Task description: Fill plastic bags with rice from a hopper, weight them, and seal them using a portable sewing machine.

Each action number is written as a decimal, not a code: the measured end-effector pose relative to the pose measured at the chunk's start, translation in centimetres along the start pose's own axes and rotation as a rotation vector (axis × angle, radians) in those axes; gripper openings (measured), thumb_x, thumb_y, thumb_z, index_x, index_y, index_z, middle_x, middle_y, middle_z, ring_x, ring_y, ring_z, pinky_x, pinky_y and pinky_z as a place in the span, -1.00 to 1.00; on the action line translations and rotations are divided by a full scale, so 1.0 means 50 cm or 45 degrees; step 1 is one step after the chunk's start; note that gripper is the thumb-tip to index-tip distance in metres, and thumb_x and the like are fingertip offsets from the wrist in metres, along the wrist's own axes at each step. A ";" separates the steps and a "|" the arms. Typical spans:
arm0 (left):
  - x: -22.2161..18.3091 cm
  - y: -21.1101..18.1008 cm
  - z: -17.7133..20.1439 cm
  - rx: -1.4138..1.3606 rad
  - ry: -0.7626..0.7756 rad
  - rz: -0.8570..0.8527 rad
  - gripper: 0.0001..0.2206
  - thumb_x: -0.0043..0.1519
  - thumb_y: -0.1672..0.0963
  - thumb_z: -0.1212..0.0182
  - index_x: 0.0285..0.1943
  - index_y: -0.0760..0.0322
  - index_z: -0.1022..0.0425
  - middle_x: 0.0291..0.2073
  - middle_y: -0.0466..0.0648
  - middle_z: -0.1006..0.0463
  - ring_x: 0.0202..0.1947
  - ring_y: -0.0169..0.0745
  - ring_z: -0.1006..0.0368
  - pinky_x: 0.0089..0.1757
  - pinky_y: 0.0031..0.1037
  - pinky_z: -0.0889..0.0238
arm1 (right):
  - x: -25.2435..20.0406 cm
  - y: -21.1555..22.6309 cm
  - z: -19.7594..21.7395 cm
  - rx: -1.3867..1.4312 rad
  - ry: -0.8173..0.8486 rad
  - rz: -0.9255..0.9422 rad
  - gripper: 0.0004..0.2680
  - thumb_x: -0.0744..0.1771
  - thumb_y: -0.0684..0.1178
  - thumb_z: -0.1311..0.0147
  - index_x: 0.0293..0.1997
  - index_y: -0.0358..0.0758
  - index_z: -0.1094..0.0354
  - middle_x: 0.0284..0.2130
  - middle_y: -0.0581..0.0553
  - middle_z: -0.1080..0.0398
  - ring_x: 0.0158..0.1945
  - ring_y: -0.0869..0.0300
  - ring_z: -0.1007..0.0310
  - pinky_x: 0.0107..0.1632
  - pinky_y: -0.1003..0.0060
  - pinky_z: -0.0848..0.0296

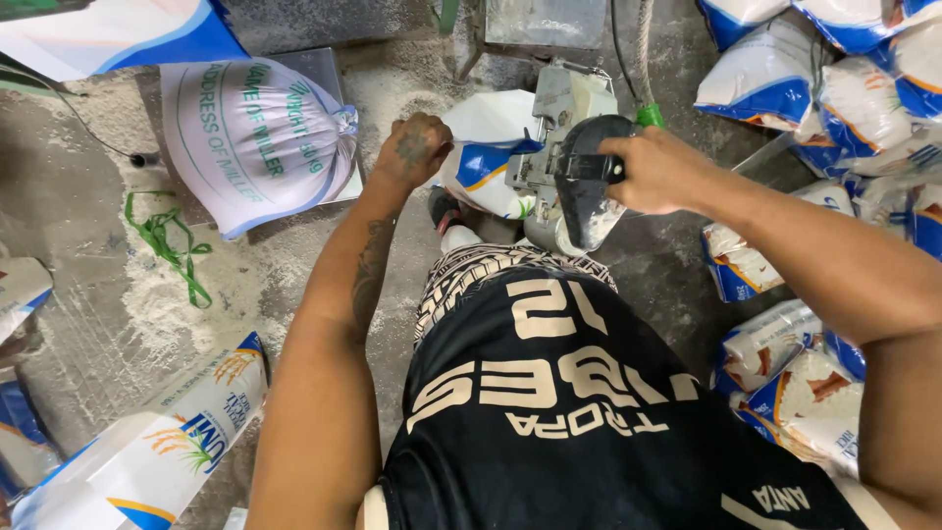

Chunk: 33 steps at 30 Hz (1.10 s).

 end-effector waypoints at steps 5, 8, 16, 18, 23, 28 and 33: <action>-0.013 -0.004 0.017 -0.111 -0.030 0.070 -0.90 0.17 0.13 -0.33 -0.18 0.18 -0.60 -0.19 -0.09 -0.59 -0.02 -0.05 -0.46 -0.10 -0.09 -0.31 | 0.009 0.033 0.012 -0.063 0.039 0.031 -0.57 0.21 -0.08 -0.15 0.23 -0.24 -0.39 -0.44 -0.42 -0.54 -0.37 -0.15 -0.62 -0.06 0.06 -0.58; -0.019 -0.002 0.028 -0.155 -0.121 0.043 -0.84 0.06 0.15 -0.35 -0.19 0.19 -0.61 -0.21 -0.06 -0.59 -0.04 0.00 -0.46 -0.13 -0.09 -0.30 | 0.013 0.071 0.033 -0.074 0.044 0.047 -0.57 0.20 -0.07 -0.18 0.21 -0.26 -0.39 -0.40 -0.43 -0.54 -0.32 -0.17 -0.62 -0.05 0.03 -0.57; -0.039 0.025 -0.010 -0.229 -0.300 0.080 -0.96 0.20 0.18 -0.33 -0.23 0.21 -0.57 -0.25 -0.05 -0.58 -0.07 0.01 -0.47 -0.11 -0.13 -0.30 | 0.034 0.145 0.055 -0.054 0.052 0.138 -0.55 0.19 -0.10 -0.18 0.23 -0.31 -0.37 -0.40 -0.46 -0.53 -0.31 -0.18 -0.60 -0.05 0.03 -0.56; -0.036 0.011 0.007 -0.266 -0.340 0.105 -0.95 0.20 0.16 -0.33 -0.24 0.21 -0.57 -0.27 -0.06 -0.59 -0.08 0.01 -0.47 -0.11 -0.12 -0.29 | 0.033 0.170 0.063 -0.082 0.128 0.107 -0.55 0.20 -0.10 -0.16 0.25 -0.29 -0.36 -0.42 -0.43 -0.54 -0.35 -0.16 -0.61 -0.07 0.04 -0.58; -0.027 -0.002 0.015 -0.241 -0.337 0.187 -0.90 0.21 0.11 -0.33 -0.27 0.23 -0.59 -0.29 -0.05 -0.59 -0.09 0.01 -0.47 -0.07 -0.08 -0.28 | 0.048 0.193 0.056 -0.144 0.189 0.139 -0.57 0.22 -0.09 -0.16 0.24 -0.31 -0.35 -0.48 -0.39 -0.56 -0.42 -0.12 -0.63 -0.05 0.06 -0.57; -0.051 -0.001 0.024 -0.336 -0.334 0.229 -0.88 0.23 0.11 -0.31 -0.21 0.25 -0.62 -0.22 0.00 -0.61 -0.03 0.06 -0.46 -0.03 -0.03 -0.26 | 0.051 0.253 0.078 -0.160 0.093 0.230 -0.60 0.20 -0.07 -0.22 0.13 -0.39 -0.42 -0.44 -0.46 -0.54 -0.34 -0.17 -0.61 -0.01 0.05 -0.54; -0.138 0.050 0.000 -0.582 -0.588 0.483 -0.86 0.26 0.10 -0.28 -0.15 0.23 -0.65 -0.07 0.02 -0.63 0.05 0.06 -0.48 0.05 -0.14 -0.30 | 0.087 0.276 0.079 -0.153 0.065 0.258 -0.59 0.18 -0.01 -0.31 0.09 -0.37 -0.44 -0.37 -0.43 -0.55 -0.26 -0.15 -0.60 -0.01 0.06 -0.52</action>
Point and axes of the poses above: each hand's wrist, its own x-axis towards the middle knuckle, its own z-axis out of the back of the hand, y = z × x, the point moved 3 cm from there along x, towards the middle knuckle
